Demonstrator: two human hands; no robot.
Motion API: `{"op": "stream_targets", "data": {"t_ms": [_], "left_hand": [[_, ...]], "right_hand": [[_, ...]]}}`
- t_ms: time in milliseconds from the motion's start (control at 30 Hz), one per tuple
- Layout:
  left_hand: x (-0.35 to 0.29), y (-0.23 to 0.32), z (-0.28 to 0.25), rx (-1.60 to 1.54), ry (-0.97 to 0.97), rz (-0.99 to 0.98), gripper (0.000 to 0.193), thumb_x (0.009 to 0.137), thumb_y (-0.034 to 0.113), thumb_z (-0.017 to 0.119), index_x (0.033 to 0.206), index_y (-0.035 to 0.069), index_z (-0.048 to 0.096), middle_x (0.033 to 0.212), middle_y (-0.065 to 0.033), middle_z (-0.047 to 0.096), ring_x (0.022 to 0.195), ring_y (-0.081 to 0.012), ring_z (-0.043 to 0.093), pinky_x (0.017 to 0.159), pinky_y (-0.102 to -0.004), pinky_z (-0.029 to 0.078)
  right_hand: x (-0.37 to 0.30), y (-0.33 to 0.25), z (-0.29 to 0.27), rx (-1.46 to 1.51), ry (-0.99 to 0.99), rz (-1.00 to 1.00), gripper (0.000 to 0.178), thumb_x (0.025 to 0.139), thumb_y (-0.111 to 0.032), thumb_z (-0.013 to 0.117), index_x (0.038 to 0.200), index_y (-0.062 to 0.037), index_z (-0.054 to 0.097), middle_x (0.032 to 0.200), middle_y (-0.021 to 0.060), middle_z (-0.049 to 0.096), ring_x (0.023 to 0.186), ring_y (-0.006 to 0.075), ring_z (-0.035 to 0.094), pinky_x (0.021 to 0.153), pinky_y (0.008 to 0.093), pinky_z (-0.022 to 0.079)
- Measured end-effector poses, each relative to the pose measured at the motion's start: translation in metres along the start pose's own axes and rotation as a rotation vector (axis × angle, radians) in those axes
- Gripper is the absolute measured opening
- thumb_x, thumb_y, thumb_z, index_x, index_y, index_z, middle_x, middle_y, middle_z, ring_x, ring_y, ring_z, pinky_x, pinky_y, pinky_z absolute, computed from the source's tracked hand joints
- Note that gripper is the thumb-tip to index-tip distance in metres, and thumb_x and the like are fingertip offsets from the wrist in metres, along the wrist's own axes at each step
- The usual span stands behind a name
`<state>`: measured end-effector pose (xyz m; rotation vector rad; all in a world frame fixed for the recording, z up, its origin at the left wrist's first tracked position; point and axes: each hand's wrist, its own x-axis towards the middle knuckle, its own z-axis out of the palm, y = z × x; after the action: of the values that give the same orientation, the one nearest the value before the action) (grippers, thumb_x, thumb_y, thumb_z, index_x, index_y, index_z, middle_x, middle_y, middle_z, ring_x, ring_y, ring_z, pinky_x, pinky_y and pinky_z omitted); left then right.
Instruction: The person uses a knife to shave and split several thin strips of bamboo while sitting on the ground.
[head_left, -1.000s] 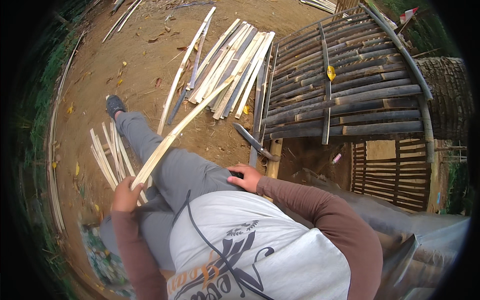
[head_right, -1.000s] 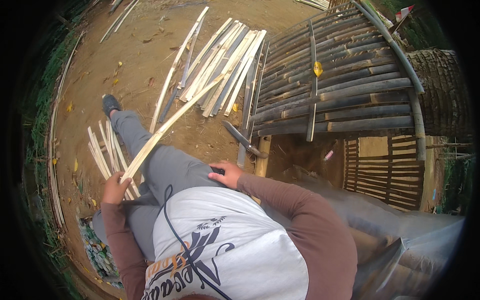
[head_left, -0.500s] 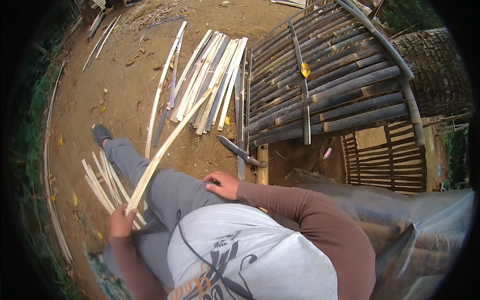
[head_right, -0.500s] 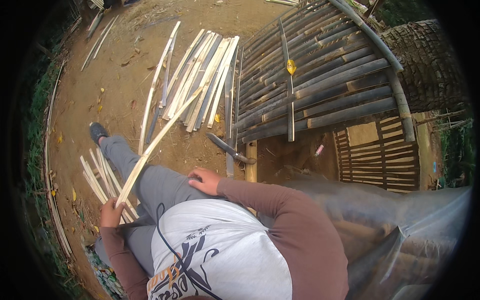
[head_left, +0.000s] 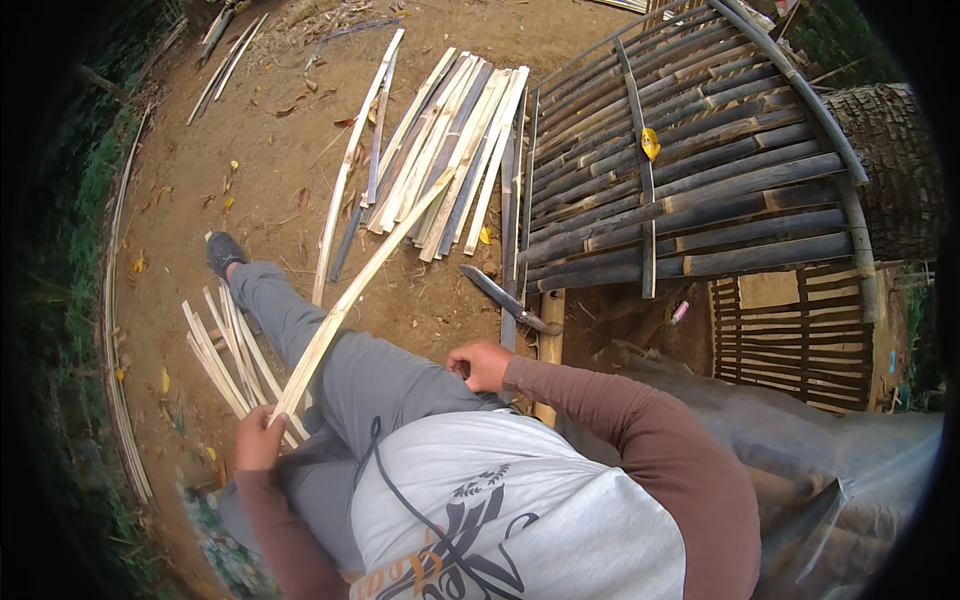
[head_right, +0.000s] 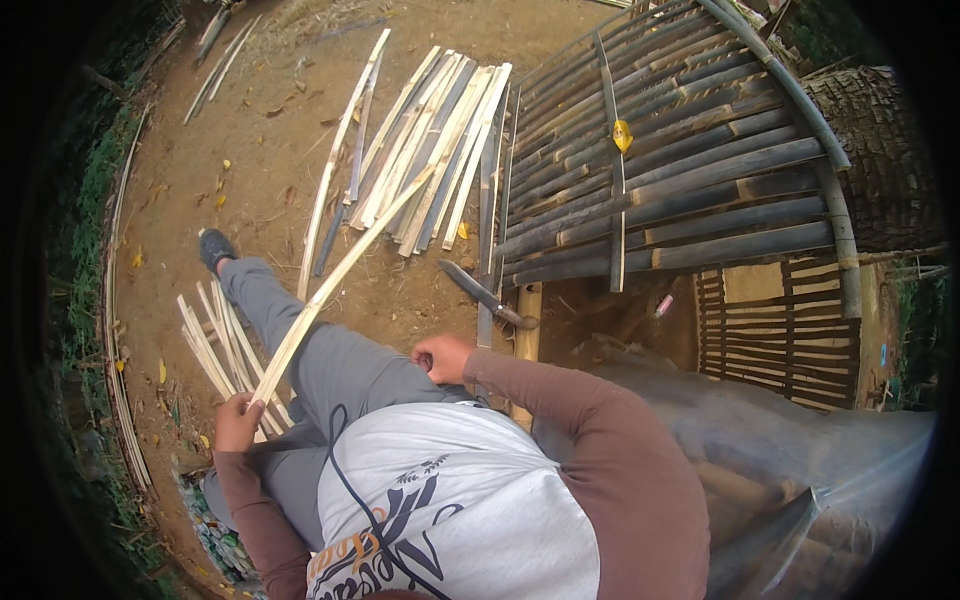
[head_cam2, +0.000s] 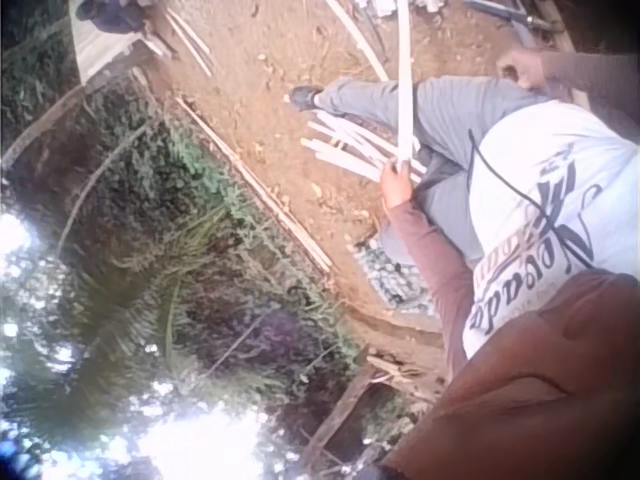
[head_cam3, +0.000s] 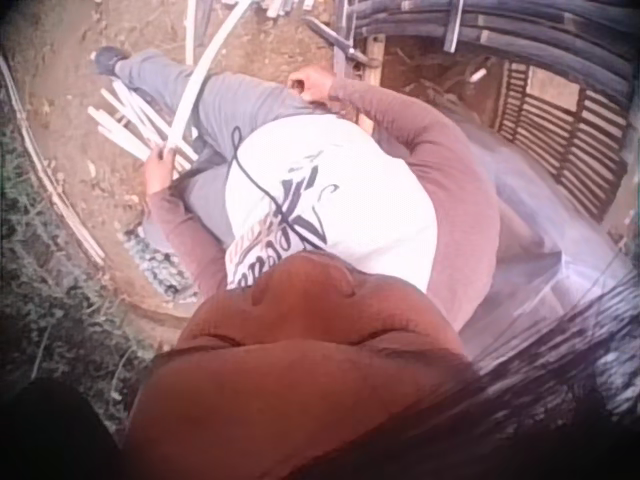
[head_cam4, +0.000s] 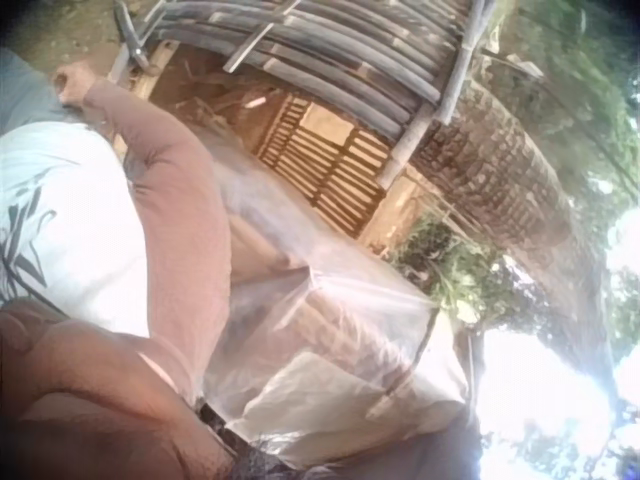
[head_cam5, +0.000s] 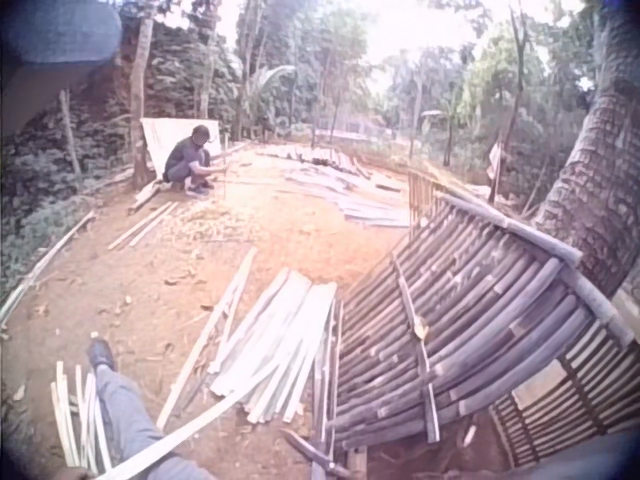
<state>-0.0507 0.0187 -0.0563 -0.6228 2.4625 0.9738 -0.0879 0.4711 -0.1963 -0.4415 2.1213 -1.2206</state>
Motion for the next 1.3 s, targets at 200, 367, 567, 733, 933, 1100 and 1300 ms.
{"op": "stream_targets", "data": {"t_ms": [200, 367, 567, 733, 933, 1100, 1300], "left_hand": [[0.008, -0.032, -0.005, -0.130, -0.084, 0.063, 0.032, 0.096, 0.010, 0.072, 0.124, -0.003, 0.066, 0.094, -0.0054, 0.072, 0.079, -0.0112, 0.065, 0.070, -0.0296, 0.052], [-0.007, -0.023, -0.010, -0.518, -0.272, -0.009, 0.037, 0.097, 0.003, 0.064, 0.133, -0.007, 0.061, 0.114, -0.0118, 0.074, 0.103, -0.0166, 0.070, 0.092, -0.0301, 0.053], [-0.031, -0.003, 0.012, -0.810, -0.551, -0.126, 0.043, 0.101, 0.007, 0.060, 0.141, -0.006, 0.056, 0.107, -0.0121, 0.074, 0.094, -0.0164, 0.070, 0.086, -0.0285, 0.055], [-0.059, 0.017, 0.029, -0.773, -0.481, -0.028, 0.046, 0.102, 0.011, 0.064, 0.143, -0.004, 0.054, 0.107, -0.0104, 0.073, 0.095, -0.0158, 0.071, 0.086, -0.0292, 0.056], [-0.091, 0.019, 0.012, -0.538, -0.222, 0.085, 0.042, 0.102, -0.002, 0.059, 0.144, -0.004, 0.053, 0.119, -0.0121, 0.073, 0.102, -0.0142, 0.071, 0.090, -0.0293, 0.055], [-0.072, 0.034, -0.024, -0.410, 0.002, 0.299, 0.054, 0.096, 0.004, 0.071, 0.146, -0.002, 0.052, 0.125, -0.0169, 0.069, 0.111, -0.0227, 0.068, 0.095, -0.0335, 0.056], [-0.087, 0.060, -0.097, -0.124, 0.446, 0.542, 0.061, 0.087, 0.009, 0.080, 0.143, 0.001, 0.057, 0.138, -0.0182, 0.061, 0.125, -0.0321, 0.061, 0.108, -0.0407, 0.049]], "right_hand": [[0.028, 0.015, 0.017, -0.003, 0.014, -0.033, 0.029, 0.084, -0.017, 0.079, 0.103, -0.0078, 0.058, 0.085, 0.0075, 0.067, 0.082, 0.0258, 0.065, 0.073, 0.0413, 0.050], [0.047, 0.067, -0.035, 0.174, -0.367, 0.300, 0.039, 0.091, -0.039, 0.080, 0.103, -0.0066, 0.063, 0.095, 0.0044, 0.071, 0.084, 0.0160, 0.066, 0.072, 0.0335, 0.052], [0.141, 0.093, -0.031, 0.851, 0.162, 0.588, 0.050, 0.107, -0.046, 0.059, 0.134, -0.0044, 0.055, 0.126, 0.0129, 0.071, 0.090, 0.0210, 0.068, 0.080, 0.0365, 0.056], [0.216, 0.046, -0.021, 1.402, 0.460, 0.363, 0.065, 0.109, -0.047, 0.052, 0.153, 0.0004, 0.044, 0.151, 0.0190, 0.057, 0.135, 0.0378, 0.058, 0.111, 0.0452, 0.047], [0.264, -0.062, -0.073, 1.279, 0.490, 0.016, 0.030, 0.106, -0.016, 0.059, 0.134, -0.0053, 0.056, 0.125, 0.0108, 0.068, 0.114, 0.0252, 0.067, 0.098, 0.0422, 0.054], [0.245, -0.273, -0.185, 1.172, 0.404, -0.535, 0.029, 0.104, -0.010, 0.058, 0.132, -0.0041, 0.057, 0.121, 0.0108, 0.072, 0.102, 0.0217, 0.073, 0.088, 0.0394, 0.059], [0.216, -0.458, -0.225, 0.885, 0.179, -0.874, 0.035, 0.103, -0.011, 0.065, 0.136, -0.0014, 0.056, 0.113, 0.0102, 0.075, 0.096, 0.0183, 0.075, 0.081, 0.0338, 0.061]]}}
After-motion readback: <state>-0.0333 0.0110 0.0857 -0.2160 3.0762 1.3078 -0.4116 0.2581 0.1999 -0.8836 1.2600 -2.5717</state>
